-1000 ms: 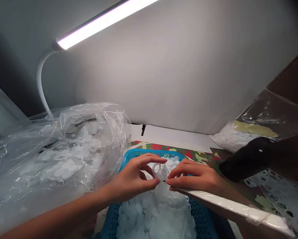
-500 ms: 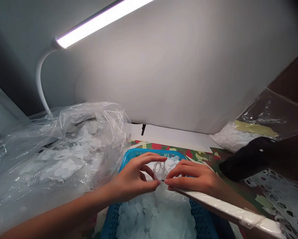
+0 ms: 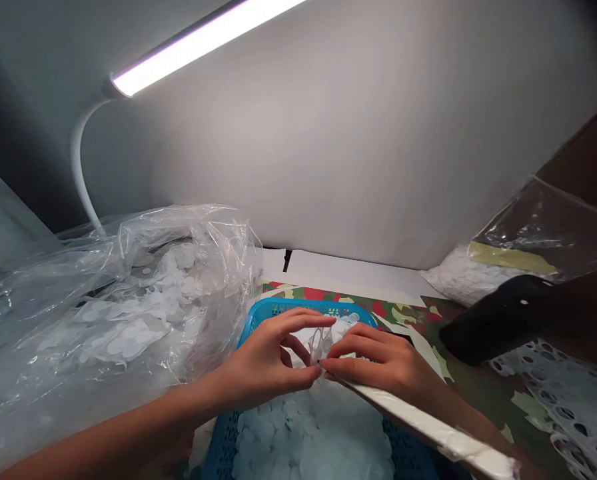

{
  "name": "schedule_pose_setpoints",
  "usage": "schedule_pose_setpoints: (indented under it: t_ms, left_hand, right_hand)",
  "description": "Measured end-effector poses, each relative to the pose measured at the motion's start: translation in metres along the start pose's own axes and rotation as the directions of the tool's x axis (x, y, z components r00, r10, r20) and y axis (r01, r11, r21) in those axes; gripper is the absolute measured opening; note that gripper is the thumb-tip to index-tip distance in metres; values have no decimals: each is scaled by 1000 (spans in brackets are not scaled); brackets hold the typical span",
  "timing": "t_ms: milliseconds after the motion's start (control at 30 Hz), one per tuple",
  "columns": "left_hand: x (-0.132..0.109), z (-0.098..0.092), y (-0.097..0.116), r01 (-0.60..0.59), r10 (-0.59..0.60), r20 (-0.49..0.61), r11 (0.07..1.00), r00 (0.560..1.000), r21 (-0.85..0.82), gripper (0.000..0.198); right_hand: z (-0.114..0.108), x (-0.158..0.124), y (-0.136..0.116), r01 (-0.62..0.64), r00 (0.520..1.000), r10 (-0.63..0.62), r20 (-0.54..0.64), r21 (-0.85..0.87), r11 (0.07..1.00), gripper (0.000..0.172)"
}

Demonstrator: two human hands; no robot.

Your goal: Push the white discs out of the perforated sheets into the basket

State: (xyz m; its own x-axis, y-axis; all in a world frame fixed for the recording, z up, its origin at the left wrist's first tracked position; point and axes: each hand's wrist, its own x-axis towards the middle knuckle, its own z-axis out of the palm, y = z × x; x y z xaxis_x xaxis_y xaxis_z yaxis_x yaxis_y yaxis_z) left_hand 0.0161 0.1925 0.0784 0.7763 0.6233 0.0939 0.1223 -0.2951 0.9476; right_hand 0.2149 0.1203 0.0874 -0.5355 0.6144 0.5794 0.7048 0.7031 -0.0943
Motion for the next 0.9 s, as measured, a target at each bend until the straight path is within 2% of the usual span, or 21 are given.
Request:
schedule_pose_setpoints:
  t_ms: [167,300,467,667,800,900]
  left_hand:
    - [-1,1,-3,-21,20,-6,1000,1000,-13,54]
    - [0,0,-2,16,-17,-14,999,1000,-37,56]
    - [0,-1,0,36,-36,4,998,999,-45,57]
    - [-2,1,2,36,-35,32,999,999,-32,60]
    - [-2,0,4,54,-52,37,997,998,-53,57]
    - [-2,0,4,83,-82,28,995,996,-58,59]
  right_hand:
    - [9,-4,2,49,997,-48,-64,10,999,13]
    - [4,-4,0,132,989,-131,-66,-3,991,14]
    - [-2,0,-8,151,983,-158,-96,-76,986,15]
    - [-4,-7,-4,-11,975,4,-224,-31,999,20]
    - [-10,-8,-1,-22,953,8,-303,-44,999,22]
    - [-24,-5,-2,-102,923,67,-379,-72,992,26]
